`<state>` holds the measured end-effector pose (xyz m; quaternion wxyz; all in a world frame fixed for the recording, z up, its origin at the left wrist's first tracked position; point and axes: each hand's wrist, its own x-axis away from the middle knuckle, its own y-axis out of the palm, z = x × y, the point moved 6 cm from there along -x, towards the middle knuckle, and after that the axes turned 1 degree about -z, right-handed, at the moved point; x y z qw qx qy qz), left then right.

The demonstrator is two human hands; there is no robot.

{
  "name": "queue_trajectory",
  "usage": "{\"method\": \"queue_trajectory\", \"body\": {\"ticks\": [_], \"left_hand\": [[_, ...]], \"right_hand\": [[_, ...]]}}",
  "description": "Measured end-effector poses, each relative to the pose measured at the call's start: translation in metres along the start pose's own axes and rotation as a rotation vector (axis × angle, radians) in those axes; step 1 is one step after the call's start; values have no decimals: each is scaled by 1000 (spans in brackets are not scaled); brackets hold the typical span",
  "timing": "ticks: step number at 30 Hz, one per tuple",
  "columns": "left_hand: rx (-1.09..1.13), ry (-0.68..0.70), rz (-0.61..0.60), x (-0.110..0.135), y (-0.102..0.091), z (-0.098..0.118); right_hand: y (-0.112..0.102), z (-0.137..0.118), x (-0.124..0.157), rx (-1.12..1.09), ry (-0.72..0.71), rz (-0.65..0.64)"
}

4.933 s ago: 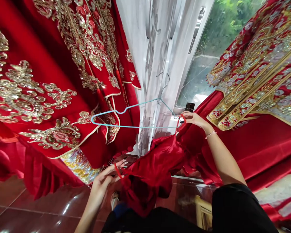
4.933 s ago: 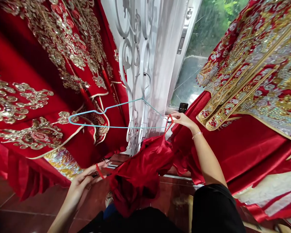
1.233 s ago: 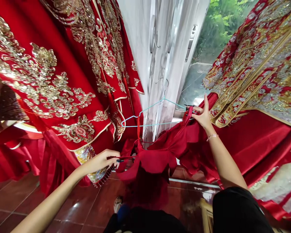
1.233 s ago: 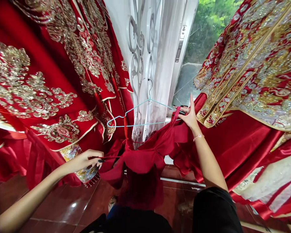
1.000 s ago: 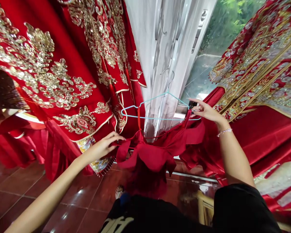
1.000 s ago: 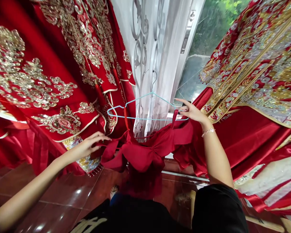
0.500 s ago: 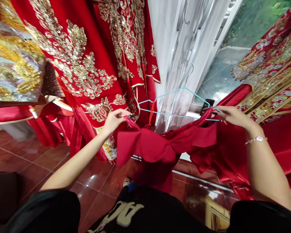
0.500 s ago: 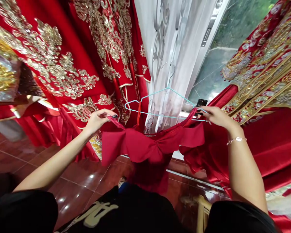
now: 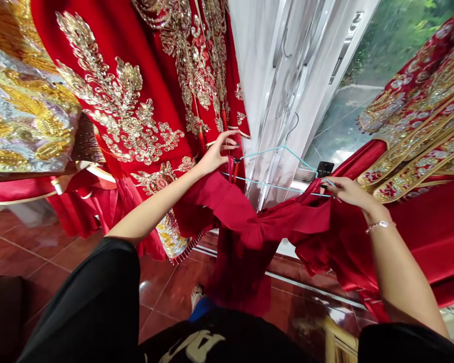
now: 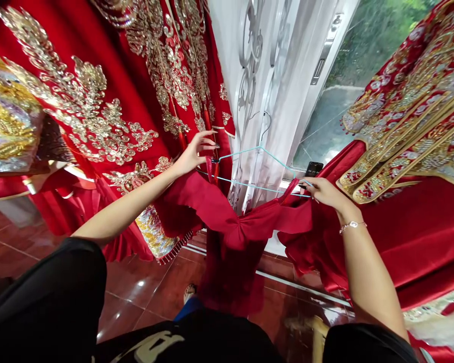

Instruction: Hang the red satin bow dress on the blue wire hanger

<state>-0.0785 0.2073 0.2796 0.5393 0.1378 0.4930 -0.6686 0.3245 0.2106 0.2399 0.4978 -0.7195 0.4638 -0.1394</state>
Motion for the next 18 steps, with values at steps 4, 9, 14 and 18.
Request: {"method": "queue_trajectory", "body": {"ticks": [4, 9, 14, 18], "left_hand": [[-40, -55, -336, -21, 18, -15], [-456, -266, -641, 11, -1, -41], [-823, -174, -135, 65, -20, 19], [-765, -226, -325, 96, 2, 38]], "right_hand": [[2, 1, 0, -6, -47, 81], [8, 10, 10, -57, -12, 170], [7, 25, 44, -277, 51, 402], [2, 35, 54, -269, 50, 487]]}}
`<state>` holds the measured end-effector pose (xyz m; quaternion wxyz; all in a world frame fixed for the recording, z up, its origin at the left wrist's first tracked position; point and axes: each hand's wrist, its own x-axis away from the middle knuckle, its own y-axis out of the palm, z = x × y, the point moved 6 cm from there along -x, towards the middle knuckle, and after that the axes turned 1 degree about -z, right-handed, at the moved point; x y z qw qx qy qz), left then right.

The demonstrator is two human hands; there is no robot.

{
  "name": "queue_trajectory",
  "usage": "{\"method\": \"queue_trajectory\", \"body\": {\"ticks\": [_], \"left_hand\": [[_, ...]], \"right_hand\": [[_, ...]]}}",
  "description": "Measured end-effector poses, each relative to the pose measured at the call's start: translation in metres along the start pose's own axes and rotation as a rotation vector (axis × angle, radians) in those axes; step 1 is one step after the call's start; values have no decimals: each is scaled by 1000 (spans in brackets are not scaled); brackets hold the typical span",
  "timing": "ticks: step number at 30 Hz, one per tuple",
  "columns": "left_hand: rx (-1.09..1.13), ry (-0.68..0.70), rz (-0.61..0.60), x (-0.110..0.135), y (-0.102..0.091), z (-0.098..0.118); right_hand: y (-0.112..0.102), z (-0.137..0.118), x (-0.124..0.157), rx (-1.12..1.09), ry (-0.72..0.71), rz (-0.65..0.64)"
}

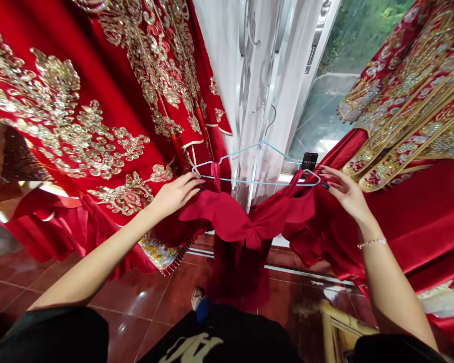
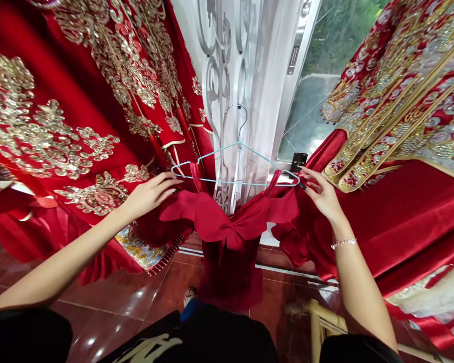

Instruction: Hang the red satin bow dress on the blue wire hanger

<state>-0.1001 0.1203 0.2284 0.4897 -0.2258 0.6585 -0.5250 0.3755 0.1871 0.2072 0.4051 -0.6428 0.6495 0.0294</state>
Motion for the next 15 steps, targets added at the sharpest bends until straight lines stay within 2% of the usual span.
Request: {"method": "queue_trajectory", "body": {"ticks": [2, 4, 7, 10, 13, 15], "left_hand": [[139, 66, -241, 0, 11, 1], [307, 91, -444, -6, 14, -5], [496, 79, -617, -19, 4, -20], [489, 106, -665, -35, -11, -30], [416, 72, -596, -58, -22, -38], [363, 61, -620, -72, -24, -40]], "right_hand": [[7, 3, -10, 107, -45, -31], [20, 7, -24, 256, -82, -79], [42, 15, -46, 461, -63, -135], [47, 18, -60, 629, -45, -118], [45, 18, -65, 704, -87, -140], [42, 18, -66, 736, -103, -166]]}}
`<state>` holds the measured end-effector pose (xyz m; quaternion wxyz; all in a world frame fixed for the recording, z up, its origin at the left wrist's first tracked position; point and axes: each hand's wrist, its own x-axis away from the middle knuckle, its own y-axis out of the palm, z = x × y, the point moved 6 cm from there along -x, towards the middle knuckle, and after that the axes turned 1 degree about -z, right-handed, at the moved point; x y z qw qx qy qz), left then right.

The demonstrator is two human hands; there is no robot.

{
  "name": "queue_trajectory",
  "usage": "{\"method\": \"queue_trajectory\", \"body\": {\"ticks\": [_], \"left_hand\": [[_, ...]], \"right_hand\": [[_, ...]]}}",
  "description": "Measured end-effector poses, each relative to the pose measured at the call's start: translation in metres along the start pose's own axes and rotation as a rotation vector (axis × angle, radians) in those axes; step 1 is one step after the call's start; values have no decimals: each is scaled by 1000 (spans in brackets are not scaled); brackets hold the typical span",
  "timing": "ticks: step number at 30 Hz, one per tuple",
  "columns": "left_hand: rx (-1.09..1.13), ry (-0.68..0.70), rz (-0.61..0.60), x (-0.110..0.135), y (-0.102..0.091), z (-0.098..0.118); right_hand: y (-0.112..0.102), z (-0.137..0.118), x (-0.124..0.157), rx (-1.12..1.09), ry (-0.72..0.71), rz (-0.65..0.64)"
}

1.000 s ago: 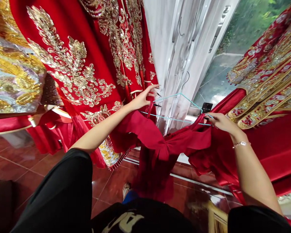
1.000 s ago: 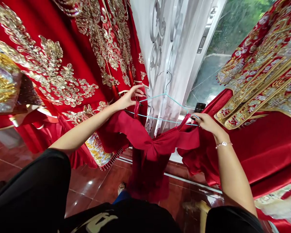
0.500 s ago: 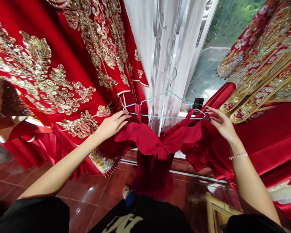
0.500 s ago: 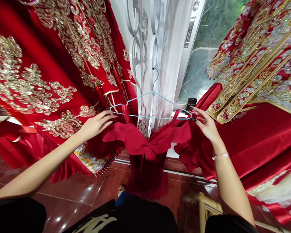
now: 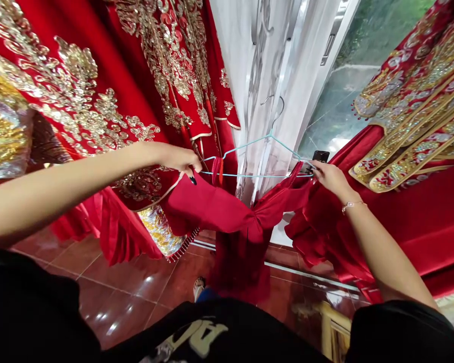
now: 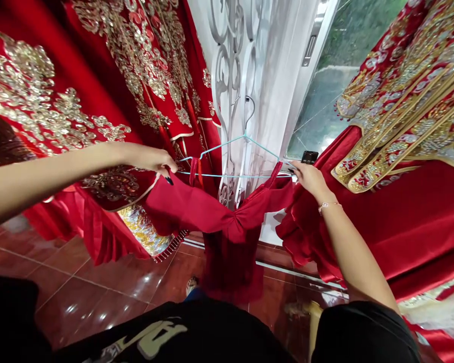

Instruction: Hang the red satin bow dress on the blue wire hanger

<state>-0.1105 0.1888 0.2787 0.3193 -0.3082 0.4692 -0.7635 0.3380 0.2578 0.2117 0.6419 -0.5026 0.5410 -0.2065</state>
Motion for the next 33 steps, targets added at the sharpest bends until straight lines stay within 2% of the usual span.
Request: {"method": "queue_trajectory", "body": {"ticks": [3, 5, 7, 9, 12, 15, 18, 20, 23, 25, 27, 29, 33], "left_hand": [[-138, 42, -180, -13, -11, 6], [-227, 35, -226, -22, -24, 10], [-280, -11, -155, -36, -42, 15], [-304, -21, -35, -57, -58, 27], [-283, 58, 116, -90, -68, 56], [-256, 139, 146, -104, -62, 81], [-240, 198, 121, -86, -49, 90], [-198, 270, 206, -63, -46, 88], [-148, 361, 432, -34, -45, 73], [-171, 307, 498, -31, -36, 58], [-177, 202, 499, -41, -21, 47], [-135, 128, 525, -55, -7, 47], [-126, 143, 696, -79, 6, 72]], "right_hand": [[-6, 3, 2, 41, -8, 37], [-10, 3, 4, 31, -12, 78], [-13, 3, 6, 16, -12, 100], [-13, 3, 8, 7, -17, 101], [-11, 0, 14, -19, -30, 104], [-9, -2, 22, -74, -26, 121], [-10, -5, 32, -147, -25, 136], [-10, -8, 37, -210, -44, 138], [-10, -15, 42, -306, -90, 157], [-12, -17, 44, -369, -111, 186], [-15, -16, 46, -447, -112, 187], [-16, -13, 48, -543, -85, 102], [-17, -12, 62, -764, 6, -300]]}}
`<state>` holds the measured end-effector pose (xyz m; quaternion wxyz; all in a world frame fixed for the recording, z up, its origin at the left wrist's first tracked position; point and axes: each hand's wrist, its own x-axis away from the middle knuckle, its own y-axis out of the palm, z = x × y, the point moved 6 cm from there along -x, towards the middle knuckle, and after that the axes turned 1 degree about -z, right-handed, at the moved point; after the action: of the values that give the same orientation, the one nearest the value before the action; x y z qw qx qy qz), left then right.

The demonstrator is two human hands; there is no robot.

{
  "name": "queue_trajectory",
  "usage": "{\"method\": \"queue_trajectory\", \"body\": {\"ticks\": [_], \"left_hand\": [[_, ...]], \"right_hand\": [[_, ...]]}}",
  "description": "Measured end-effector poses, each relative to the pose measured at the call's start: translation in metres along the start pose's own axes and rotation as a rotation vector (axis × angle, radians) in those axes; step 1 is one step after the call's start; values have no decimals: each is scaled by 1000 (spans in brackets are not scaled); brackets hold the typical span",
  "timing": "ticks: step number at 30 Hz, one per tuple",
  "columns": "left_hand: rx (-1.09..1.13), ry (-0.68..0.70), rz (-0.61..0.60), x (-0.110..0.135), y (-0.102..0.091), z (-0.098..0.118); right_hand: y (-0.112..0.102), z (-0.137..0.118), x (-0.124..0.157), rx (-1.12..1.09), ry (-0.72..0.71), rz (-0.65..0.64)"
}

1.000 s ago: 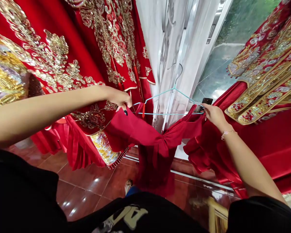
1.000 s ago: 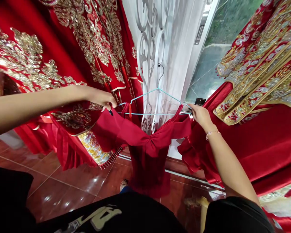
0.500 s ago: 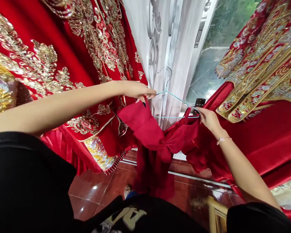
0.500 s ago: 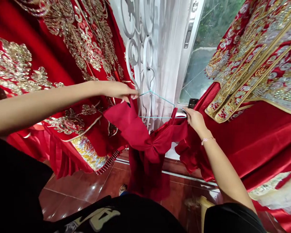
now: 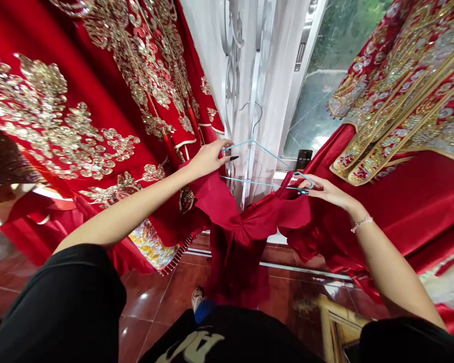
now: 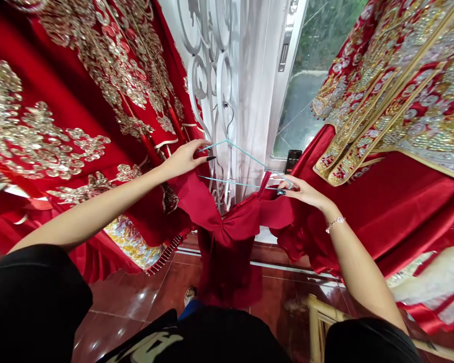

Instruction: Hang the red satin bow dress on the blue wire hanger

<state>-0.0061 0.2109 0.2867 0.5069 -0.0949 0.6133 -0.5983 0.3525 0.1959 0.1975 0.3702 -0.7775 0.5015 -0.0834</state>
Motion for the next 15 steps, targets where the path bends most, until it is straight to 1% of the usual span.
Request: {"method": "queue_trajectory", "body": {"ticks": [1, 2, 3, 4, 6, 8, 9, 10, 12, 15], "left_hand": [[-30, 7, 16, -4, 4, 5], [-68, 7, 12, -7, 8, 8], [-107, 0, -7, -10, 11, 8], [-142, -8, -29, -13, 14, 6], [-183, -5, -55, -17, 16, -1], [-179, 14, -54, -19, 17, -6], [-174, 17, -48, -20, 17, -8], [-171, 13, -45, -20, 17, -9], [-171, -13, -57, -20, 18, -8], [-185, -40, -74, -19, 17, -2]], "right_hand": [[0, -1, 5, -40, 42, -57], [-2, -3, 10, -61, 71, -81], [-6, -6, 15, -63, 83, -67], [-11, -9, 18, -48, 77, -24], [-22, -17, 24, 9, 43, 108], [-33, -25, 28, 87, 33, 249], [-37, -28, 28, 129, 43, 299], [-40, -32, 26, 167, 53, 330], [-43, -45, 18, 232, 29, 345], [-38, -75, -7, 294, -111, 284]]}}
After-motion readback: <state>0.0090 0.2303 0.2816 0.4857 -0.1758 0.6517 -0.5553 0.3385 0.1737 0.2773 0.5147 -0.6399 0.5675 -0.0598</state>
